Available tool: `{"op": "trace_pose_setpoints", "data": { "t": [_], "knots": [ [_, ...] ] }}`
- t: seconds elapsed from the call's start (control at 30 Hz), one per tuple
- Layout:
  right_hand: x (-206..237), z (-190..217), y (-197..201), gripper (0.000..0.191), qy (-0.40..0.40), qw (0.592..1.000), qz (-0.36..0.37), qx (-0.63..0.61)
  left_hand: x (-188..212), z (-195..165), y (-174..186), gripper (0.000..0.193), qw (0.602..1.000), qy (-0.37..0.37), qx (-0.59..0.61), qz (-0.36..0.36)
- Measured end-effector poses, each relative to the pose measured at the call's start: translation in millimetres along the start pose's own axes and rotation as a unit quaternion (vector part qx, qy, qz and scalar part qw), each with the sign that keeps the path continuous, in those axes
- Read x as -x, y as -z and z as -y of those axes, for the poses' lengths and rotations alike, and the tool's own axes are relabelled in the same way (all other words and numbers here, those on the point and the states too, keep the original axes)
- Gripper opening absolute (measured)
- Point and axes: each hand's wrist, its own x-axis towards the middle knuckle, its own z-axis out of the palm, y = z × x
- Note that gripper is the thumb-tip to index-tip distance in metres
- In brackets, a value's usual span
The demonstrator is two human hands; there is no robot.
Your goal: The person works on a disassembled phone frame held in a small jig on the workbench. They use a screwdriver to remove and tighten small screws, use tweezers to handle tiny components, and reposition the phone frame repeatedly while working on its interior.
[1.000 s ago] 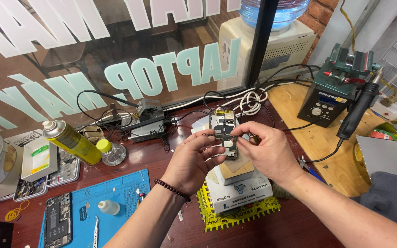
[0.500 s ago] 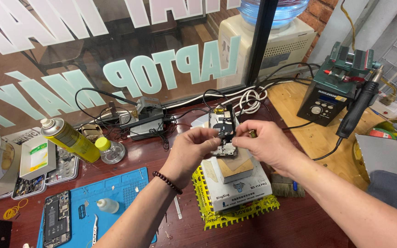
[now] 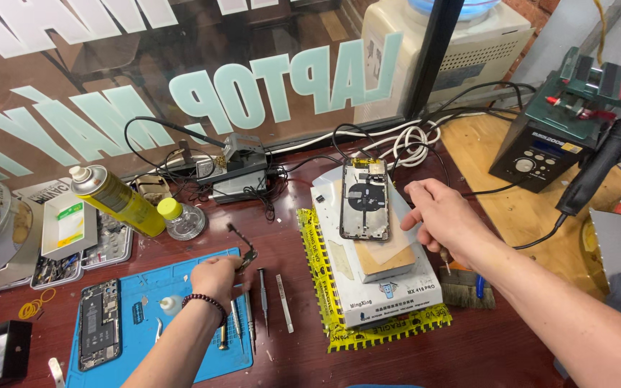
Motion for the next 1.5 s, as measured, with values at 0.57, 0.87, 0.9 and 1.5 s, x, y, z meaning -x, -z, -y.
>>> {"op": "trace_pose_setpoints", "data": {
  "t": [0.57,0.87,0.9,1.5],
  "knots": [
    [-16.7,8.0,-16.4,0.039,0.087,0.936,-0.074,0.333,-83.2,12.0,-20.9,0.028,0.940,-0.085,-0.324,-0.070],
    [-27.0,-2.5,-13.3,0.024,0.054,0.965,-0.044,0.253,-19.8,-18.1,-31.1,0.037,0.823,-0.328,-0.438,-0.155],
    [-28.1,-3.5,-12.8,0.023,0.063,0.970,-0.034,0.232,-10.8,-26.1,-37.8,0.035,0.818,-0.347,-0.433,-0.150],
    [21.6,27.3,8.4,0.010,0.201,0.964,0.075,-0.154,153.6,-94.3,-116.6,0.030,0.852,-0.193,0.137,0.466]
  ]
}}
